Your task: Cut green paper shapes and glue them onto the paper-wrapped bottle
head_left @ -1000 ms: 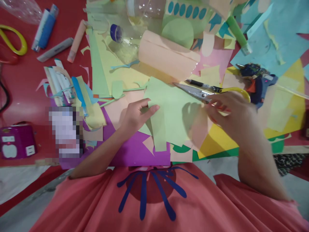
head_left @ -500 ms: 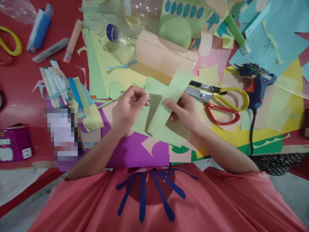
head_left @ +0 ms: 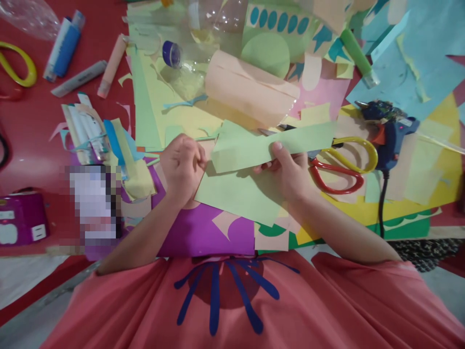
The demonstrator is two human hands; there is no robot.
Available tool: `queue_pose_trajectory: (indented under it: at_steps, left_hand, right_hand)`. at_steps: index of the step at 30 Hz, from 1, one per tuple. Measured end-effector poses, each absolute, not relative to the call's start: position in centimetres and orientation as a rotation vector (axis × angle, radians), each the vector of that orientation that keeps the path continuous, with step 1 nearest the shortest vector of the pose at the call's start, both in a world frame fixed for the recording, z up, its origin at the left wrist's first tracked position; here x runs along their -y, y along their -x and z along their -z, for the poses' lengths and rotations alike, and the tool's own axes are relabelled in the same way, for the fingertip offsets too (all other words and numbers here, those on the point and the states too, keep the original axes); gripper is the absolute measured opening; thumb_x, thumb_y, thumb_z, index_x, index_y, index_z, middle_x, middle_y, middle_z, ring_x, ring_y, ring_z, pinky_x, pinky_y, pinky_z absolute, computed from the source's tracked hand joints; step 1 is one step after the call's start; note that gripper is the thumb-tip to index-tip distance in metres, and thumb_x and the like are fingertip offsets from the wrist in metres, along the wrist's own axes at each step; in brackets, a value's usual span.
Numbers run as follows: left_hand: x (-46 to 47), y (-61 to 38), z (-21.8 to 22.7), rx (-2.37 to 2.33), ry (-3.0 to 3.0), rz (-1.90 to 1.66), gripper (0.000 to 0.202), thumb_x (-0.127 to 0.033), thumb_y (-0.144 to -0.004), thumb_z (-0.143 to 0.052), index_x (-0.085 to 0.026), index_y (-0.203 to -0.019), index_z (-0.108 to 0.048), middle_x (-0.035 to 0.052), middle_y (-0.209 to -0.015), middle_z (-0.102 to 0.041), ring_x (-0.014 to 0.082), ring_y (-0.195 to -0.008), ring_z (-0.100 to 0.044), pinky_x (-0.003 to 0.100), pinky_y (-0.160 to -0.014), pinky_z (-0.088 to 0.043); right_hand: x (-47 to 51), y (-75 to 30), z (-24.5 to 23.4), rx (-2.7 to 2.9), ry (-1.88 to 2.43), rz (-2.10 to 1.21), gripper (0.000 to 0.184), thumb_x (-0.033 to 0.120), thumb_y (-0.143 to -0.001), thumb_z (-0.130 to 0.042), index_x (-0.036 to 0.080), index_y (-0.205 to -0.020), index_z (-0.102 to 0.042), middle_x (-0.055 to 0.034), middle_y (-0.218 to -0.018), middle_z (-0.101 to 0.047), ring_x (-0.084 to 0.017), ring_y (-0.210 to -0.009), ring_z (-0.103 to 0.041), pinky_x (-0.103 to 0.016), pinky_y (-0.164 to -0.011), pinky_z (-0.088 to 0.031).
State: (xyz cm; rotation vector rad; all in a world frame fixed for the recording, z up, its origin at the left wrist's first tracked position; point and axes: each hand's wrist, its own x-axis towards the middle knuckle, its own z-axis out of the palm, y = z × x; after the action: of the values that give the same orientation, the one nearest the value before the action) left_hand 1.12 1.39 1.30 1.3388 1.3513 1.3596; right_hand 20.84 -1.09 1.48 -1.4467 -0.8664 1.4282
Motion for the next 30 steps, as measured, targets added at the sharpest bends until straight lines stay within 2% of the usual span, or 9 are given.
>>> queue_pose_trajectory:
  at_steps: [2, 4, 8, 11, 14, 18, 21, 23, 30]
  left_hand:
    - [-1.3, -1.2, -1.3, -1.288, -1.38, -1.334, 0.051, -0.075, -0.078, -0.064, -0.026, -0.08, -0.053, -0.0017, -0.07, -0.062, 0.0134, -0.066, -0.063, 0.028, -0.064, -0.054]
    - [-1.1, -1.3, -1.5, -1.24, -1.428, -1.243, 0.059, -0.075, -0.07, -0.072, -0.027, -0.101, -0.055, -0.0004, -0.083, -0.067, 0.015, -0.079, -0.068, 0.028, -0.071, -0.056]
    - [-0.5, -1.4, -2.0, -1.319, -1.44, -1.06, 0.051, -0.061, -0.082, -0.067, -0.026, -0.115, -0.052, 0.0011, -0.089, -0.067, 0.0142, -0.076, -0.068, 0.026, -0.064, -0.054]
    - [-0.3, -1.2, -2.1, -1.273, -1.482, -0.995, 0.046, -0.053, -0.083, -0.068, -0.025, -0.116, -0.053, -0.0024, -0.076, -0.061, 0.0123, -0.063, -0.062, 0.026, -0.059, -0.051]
    - [-0.4, -0.9, -2.2, -1.218, -1.508, -0.964, 0.045, -0.051, -0.081, -0.07, -0.026, -0.116, -0.055, -0.0037, -0.07, -0.057, 0.0117, -0.058, -0.058, 0.026, -0.057, -0.05]
    - [-0.4, -0.9, -2.4, -1.075, -1.381, -1.087, 0.039, -0.059, -0.088, -0.059, -0.027, -0.109, -0.058, -0.001, -0.072, -0.061, 0.0157, -0.064, -0.063, 0.029, -0.058, -0.052]
    - [-0.3, -1.0, -2.1, -0.846, -1.231, -1.16, 0.025, -0.05, -0.095, -0.052, -0.029, -0.107, -0.06, -0.0022, -0.069, -0.063, 0.0165, -0.061, -0.064, 0.032, -0.06, -0.054]
    - [-0.2, -1.0, -1.7, -0.809, -1.249, -1.174, 0.02, -0.045, -0.096, -0.054, -0.032, -0.109, -0.062, -0.003, -0.071, -0.065, 0.015, -0.061, -0.063, 0.032, -0.062, -0.054]
    - [-0.3, -0.8, -0.9, -1.068, -1.639, -1.154, 0.028, -0.057, -0.088, -0.065, -0.032, -0.096, -0.073, 0.0039, -0.089, -0.062, 0.0171, -0.083, -0.063, 0.033, -0.073, -0.056]
  right_hand:
    - [1.2, -20.8, -1.4, 0.858, 1.424, -1.442, 0.04, 0.063, -0.085, -0.064, 0.025, -0.076, -0.054, 0.0046, -0.056, -0.054, -0.018, -0.056, -0.067, -0.035, -0.062, -0.059]
    - [1.2, -20.9, -1.4, 0.841, 1.38, -1.445, 0.038, 0.061, -0.085, -0.065, 0.024, -0.08, -0.058, 0.0031, -0.061, -0.06, -0.017, -0.055, -0.067, -0.035, -0.064, -0.059]
    - [1.3, -21.1, -1.3, 0.847, 1.37, -1.466, 0.042, 0.065, -0.079, -0.068, 0.024, -0.074, -0.058, 0.0012, -0.063, -0.062, -0.017, -0.055, -0.063, -0.033, -0.057, -0.055]
    - [1.6, -21.3, -1.5, 0.921, 1.423, -1.553, 0.049, 0.071, -0.077, -0.065, 0.024, -0.066, -0.056, 0.0002, -0.059, -0.058, -0.016, -0.053, -0.057, -0.032, -0.054, -0.05]
    - [1.9, -21.3, -2.3, 1.02, 1.532, -1.594, 0.045, 0.065, -0.078, -0.066, 0.023, -0.062, -0.056, 0.0004, -0.059, -0.057, -0.014, -0.054, -0.052, -0.031, -0.058, -0.048]
    - [2.0, -21.1, -3.4, 1.145, 1.664, -1.569, 0.044, 0.058, -0.082, -0.063, 0.023, -0.057, -0.054, 0.0, -0.062, -0.057, -0.015, -0.061, -0.054, -0.03, -0.065, -0.048]
    - [1.7, -21.1, -3.4, 1.185, 1.696, -1.576, 0.047, 0.061, -0.083, -0.058, 0.024, -0.055, -0.052, 0.0004, -0.059, -0.054, -0.015, -0.06, -0.054, -0.03, -0.063, -0.048]
    - [1.4, -21.2, -3.2, 1.245, 1.669, -1.569, 0.048, 0.061, -0.083, -0.056, 0.024, -0.054, -0.051, 0.0006, -0.058, -0.053, -0.015, -0.06, -0.054, -0.031, -0.065, -0.049]
    - [1.4, -21.1, -3.2, 1.356, 1.594, -1.504, 0.038, 0.056, -0.086, -0.06, 0.026, -0.063, -0.052, 0.0002, -0.065, -0.061, -0.018, -0.068, -0.061, -0.033, -0.068, -0.051]
